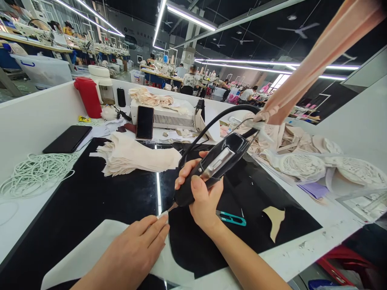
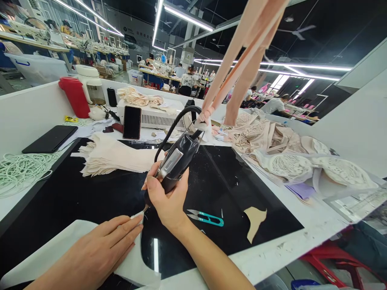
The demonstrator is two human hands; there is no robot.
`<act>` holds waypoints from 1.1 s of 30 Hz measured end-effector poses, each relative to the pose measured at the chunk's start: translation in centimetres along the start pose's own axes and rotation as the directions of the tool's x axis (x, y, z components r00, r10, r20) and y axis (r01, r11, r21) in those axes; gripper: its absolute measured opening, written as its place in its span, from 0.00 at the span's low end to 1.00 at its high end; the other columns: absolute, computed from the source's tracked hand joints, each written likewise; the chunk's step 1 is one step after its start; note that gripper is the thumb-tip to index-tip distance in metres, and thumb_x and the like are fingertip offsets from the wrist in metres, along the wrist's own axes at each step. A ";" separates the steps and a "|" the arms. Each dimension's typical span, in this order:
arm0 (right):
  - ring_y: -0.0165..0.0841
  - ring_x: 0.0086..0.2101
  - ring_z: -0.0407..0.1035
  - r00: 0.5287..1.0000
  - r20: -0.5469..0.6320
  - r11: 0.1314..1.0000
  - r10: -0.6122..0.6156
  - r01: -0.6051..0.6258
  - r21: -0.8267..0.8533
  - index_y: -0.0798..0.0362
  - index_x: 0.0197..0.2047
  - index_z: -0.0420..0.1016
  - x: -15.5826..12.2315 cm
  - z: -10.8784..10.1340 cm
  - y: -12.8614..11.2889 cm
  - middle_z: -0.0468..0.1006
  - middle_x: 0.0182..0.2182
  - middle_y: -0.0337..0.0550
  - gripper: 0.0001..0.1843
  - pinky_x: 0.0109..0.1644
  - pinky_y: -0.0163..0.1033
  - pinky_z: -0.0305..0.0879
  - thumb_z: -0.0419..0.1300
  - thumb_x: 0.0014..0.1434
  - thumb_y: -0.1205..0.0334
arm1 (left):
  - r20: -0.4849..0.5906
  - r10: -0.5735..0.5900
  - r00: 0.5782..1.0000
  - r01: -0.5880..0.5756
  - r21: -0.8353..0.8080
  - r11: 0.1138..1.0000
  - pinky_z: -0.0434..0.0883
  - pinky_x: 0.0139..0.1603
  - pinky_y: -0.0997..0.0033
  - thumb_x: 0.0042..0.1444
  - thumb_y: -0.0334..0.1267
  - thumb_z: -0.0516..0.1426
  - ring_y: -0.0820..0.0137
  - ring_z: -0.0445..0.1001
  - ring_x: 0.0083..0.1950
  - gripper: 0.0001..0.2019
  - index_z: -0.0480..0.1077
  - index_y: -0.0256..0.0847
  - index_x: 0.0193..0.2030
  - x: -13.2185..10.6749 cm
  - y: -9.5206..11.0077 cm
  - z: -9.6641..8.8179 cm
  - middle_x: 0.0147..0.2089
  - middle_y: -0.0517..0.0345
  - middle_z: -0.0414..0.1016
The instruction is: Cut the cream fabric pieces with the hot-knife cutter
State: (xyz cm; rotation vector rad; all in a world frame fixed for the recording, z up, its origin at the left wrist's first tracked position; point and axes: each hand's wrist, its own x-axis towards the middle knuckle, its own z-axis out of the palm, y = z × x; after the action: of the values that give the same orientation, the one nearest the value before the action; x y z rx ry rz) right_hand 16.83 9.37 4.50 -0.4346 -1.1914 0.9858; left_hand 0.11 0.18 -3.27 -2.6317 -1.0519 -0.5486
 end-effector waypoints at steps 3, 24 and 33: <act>0.27 0.25 0.71 1.000 0.004 1.000 0.005 -0.005 0.013 0.41 0.57 0.64 0.0 0.0 0.0 0.75 0.34 0.32 0.25 0.29 0.37 0.74 0.70 0.62 0.51 | 0.009 -0.019 1.000 0.018 0.021 1.000 0.74 0.53 0.60 0.67 0.25 0.50 0.58 0.76 0.58 0.21 0.72 0.37 0.63 0.0 0.1 0.0 0.64 0.52 0.77; 0.27 0.24 0.70 0.999 -0.035 0.999 0.026 -0.025 0.026 0.43 0.52 0.65 0.3 0.5 -0.4 0.75 0.32 0.31 0.22 0.28 0.37 0.72 0.70 0.61 0.51 | -0.036 0.063 0.997 -0.059 0.101 0.993 0.77 0.48 0.64 0.58 0.18 0.46 0.61 0.80 0.55 0.26 0.72 0.32 0.60 0.6 0.0 -0.7 0.60 0.51 0.81; 0.26 0.23 0.70 0.999 0.001 0.999 0.033 -0.033 0.034 0.42 0.52 0.65 0.0 0.4 -0.5 0.75 0.32 0.30 0.21 0.28 0.36 0.71 0.70 0.62 0.53 | -0.052 0.047 0.998 -0.042 0.101 0.994 0.75 0.50 0.65 0.61 0.18 0.45 0.62 0.79 0.55 0.25 0.72 0.33 0.59 0.5 0.1 -0.7 0.60 0.51 0.80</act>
State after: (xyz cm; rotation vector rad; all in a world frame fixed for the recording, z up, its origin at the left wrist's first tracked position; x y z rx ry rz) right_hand 16.63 9.01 4.99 -0.4284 -1.1691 1.0336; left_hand 0.34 0.12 -2.41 -2.5324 -0.9761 -0.5400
